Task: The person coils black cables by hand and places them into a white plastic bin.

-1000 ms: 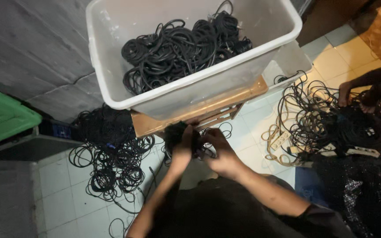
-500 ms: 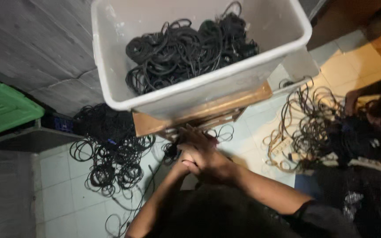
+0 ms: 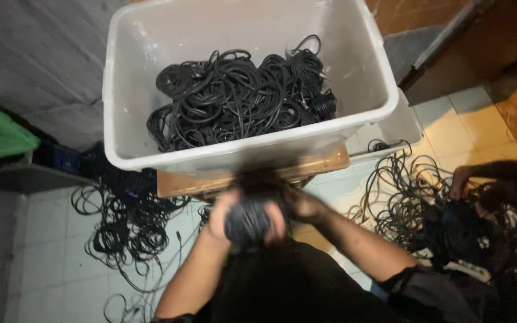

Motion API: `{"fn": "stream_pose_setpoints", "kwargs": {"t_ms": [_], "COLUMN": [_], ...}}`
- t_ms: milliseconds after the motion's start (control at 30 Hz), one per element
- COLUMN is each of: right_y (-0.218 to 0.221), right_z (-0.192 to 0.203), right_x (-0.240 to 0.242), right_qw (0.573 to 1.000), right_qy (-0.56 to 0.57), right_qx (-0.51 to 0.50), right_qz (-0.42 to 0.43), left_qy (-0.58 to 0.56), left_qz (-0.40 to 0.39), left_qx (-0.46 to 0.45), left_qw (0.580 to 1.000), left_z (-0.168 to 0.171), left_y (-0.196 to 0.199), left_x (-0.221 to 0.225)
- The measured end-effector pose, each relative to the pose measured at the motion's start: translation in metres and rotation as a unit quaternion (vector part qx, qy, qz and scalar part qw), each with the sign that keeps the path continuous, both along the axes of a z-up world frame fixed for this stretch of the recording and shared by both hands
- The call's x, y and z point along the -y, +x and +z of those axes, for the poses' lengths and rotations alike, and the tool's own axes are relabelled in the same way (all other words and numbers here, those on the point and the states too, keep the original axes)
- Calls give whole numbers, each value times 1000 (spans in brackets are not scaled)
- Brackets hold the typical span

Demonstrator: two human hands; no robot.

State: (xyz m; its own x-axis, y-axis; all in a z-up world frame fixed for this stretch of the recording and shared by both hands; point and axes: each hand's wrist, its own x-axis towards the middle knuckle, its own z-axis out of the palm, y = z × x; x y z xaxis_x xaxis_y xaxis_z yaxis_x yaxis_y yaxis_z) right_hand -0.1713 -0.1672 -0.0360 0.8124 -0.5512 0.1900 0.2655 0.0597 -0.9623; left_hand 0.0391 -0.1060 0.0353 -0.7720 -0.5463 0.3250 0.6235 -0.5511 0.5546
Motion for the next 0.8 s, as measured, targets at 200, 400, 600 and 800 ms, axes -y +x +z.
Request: {"fn": "stream_pose_setpoints", "kwargs": {"t_ms": [200, 400, 600, 800], "right_y": [11, -5, 8, 34], "right_z": [-13, 37, 81, 120], "right_x": [-14, 17, 64, 107], "right_qw": [939, 903, 858, 829], "right_qy": [286, 365, 485, 515], "right_qx": [163, 207, 169, 201], "right_qz": [103, 95, -30, -84], "left_qy": [129, -254, -509, -572], "left_qz": [311, 324, 305, 343], "left_qx": [71, 466, 387, 396], "left_qw": [939, 783, 706, 631], "left_z": [6, 24, 41, 2], "left_y": [-13, 2, 6, 28], "left_x": [40, 64, 102, 132]}}
